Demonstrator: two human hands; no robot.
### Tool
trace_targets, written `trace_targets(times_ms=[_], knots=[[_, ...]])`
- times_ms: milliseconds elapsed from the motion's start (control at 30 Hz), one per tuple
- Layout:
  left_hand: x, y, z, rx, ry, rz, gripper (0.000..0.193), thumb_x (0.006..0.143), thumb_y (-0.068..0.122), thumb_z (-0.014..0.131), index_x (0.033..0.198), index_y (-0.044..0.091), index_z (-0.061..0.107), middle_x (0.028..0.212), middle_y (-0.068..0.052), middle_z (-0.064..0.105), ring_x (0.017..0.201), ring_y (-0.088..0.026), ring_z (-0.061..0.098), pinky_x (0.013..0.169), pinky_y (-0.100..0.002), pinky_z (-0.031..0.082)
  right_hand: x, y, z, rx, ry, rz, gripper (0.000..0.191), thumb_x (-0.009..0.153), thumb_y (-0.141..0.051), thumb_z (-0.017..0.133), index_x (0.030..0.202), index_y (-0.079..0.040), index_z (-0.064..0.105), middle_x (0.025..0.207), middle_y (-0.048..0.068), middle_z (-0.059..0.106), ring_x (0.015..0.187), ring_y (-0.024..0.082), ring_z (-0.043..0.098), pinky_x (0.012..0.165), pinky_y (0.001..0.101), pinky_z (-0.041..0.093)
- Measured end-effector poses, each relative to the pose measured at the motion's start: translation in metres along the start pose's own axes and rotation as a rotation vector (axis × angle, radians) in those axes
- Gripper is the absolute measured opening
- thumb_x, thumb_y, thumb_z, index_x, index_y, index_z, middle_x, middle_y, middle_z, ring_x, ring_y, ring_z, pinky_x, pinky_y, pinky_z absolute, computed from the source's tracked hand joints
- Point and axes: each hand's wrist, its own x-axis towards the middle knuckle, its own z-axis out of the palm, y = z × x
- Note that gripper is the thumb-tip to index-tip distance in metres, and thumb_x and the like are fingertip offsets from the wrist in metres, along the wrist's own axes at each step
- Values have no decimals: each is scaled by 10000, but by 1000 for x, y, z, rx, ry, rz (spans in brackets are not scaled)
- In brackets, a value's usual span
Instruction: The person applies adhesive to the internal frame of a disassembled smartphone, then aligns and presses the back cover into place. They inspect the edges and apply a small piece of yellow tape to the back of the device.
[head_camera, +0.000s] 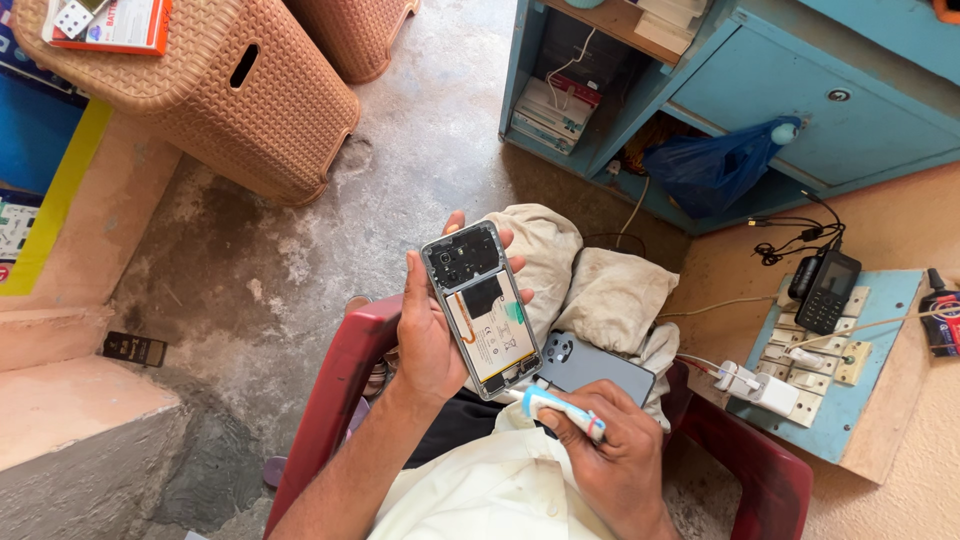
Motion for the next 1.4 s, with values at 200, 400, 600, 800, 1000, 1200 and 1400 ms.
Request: trace_targets(times_ms=[200,400,600,800,1000,1200,1400], knots=[[2,2,0,-35,23,-28,682,1062,601,268,1617,204,271,1504,-206,500,1300,-344,569,1026,-564,528,2,10,-9,68,-57,10,173,756,-116,858,901,-38,807,716,30,703,595,93,625,509,259,471],[3,2,1,-58,25,-38,672,1064,602,270,1607,207,285,1505,-210,496,1301,-349,570,1021,-570,528,1,18,-14,122,1,15,177,785,-97,839,938,-18,800,738,50,698,644,106,610,527,259,467],[3,2,2,-66,12,-43,672,1067,601,271,1609,204,278,1513,-207,493,1306,-347,567,1025,-571,526,5,19,-21,54,88,-26,205,806,-95,822,990,-14,785,820,55,733,710,111,656,596,248,511],[3,3,3,-47,13,-43,684,1062,606,271,1612,198,276,1503,-209,497,1306,-345,567,1025,-573,528,9,16,-21,-18,125,-33,223,800,-104,830,998,-17,777,823,68,727,724,134,662,642,260,521],[2,3,5,-33,4,-49,693,1059,607,267,1619,199,263,1490,-207,507,1303,-333,572,1024,-564,534,13,12,-18,-46,137,-74,237,802,-130,827,1012,-32,779,851,71,737,727,131,676,632,258,528],[1,3,6,-23,-13,-41,693,1062,603,263,1622,196,254,1487,-209,510,1299,-326,577,1022,-553,540,17,11,-16,-76,142,-85,236,801,-134,831,1009,-34,782,829,70,731,682,131,656,594,264,513],[1,3,6,7,1,-32,697,1062,601,263,1623,188,263,1486,-210,511,1293,-326,581,1016,-548,543,17,11,-14,-54,131,-94,233,802,-130,825,1010,-34,778,821,67,731,664,127,651,543,270,500]])
